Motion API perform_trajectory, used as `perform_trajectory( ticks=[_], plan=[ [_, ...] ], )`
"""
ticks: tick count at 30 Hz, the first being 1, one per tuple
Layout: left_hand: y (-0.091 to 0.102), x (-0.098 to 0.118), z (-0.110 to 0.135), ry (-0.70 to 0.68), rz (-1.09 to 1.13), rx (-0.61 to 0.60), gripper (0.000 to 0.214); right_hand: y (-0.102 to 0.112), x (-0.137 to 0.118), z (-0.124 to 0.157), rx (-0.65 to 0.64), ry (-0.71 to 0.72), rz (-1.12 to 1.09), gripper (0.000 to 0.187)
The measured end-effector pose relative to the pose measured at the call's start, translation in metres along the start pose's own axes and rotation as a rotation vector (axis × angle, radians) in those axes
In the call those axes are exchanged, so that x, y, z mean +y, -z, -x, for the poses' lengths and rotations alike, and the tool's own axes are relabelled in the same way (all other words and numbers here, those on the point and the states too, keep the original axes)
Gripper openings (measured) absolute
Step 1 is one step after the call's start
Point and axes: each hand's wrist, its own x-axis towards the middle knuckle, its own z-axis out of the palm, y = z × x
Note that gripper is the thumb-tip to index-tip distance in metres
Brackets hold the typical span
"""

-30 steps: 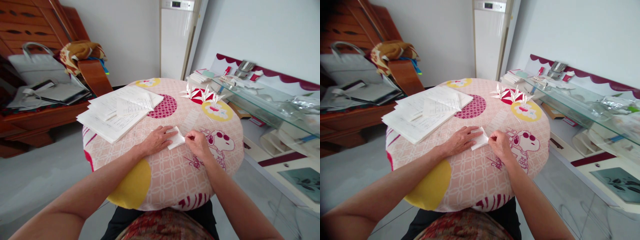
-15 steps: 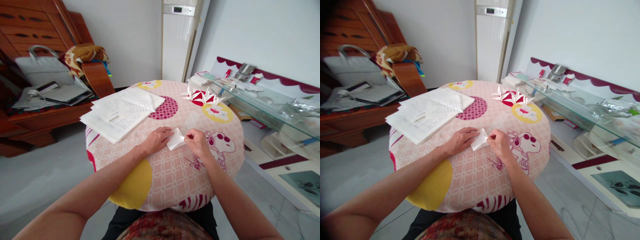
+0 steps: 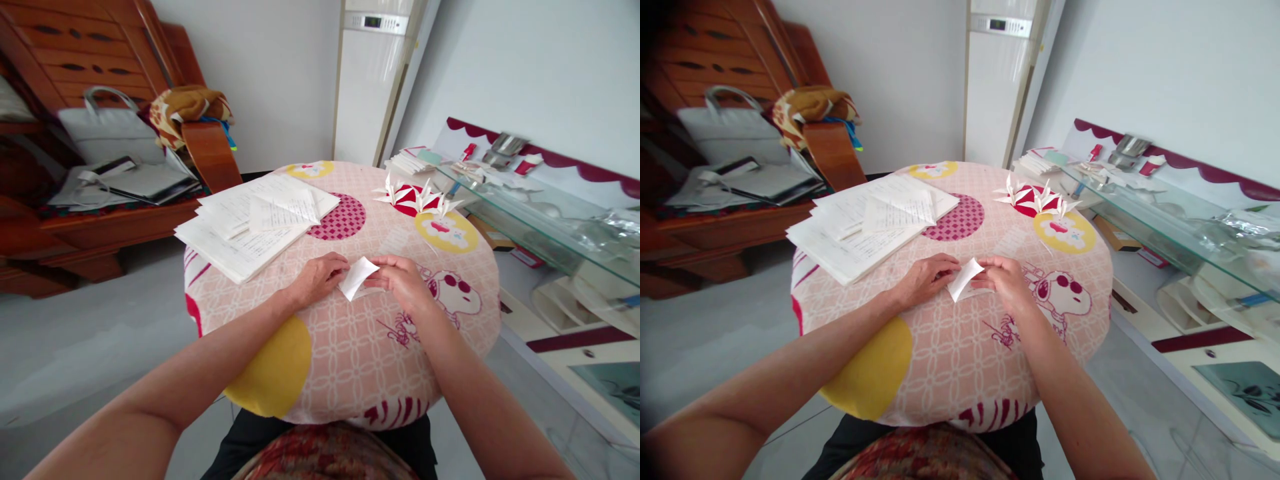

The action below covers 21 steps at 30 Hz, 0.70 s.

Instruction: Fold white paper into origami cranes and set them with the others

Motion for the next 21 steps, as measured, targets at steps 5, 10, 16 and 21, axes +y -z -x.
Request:
perform_trajectory(
  ticks=[5, 10, 16, 21],
  plan=[
    [0.000, 0.001, 0.000, 0.031, 0.052, 0.022, 0.018, 0.005, 0.005, -0.006, -0.104, 0.199, 0.438, 0.017],
    [0.002, 0.000, 0.001, 0.038, 0.127, 0.015, 0.015, 0.001, 0.003, -0.004, -0.185, 0.529, 0.826, 0.017],
    [0.012, -0.003, 0.001, 0.024, 0.226, -0.067, 0.018, -0.001, 0.014, 0.001, -0.261, 0.704, 0.875, 0.017],
    [0.016, -0.001, 0.000, 0.016, 0.234, -0.102, 0.020, -0.003, 0.019, -0.001, -0.219, 0.691, 0.830, 0.020]
  ],
)
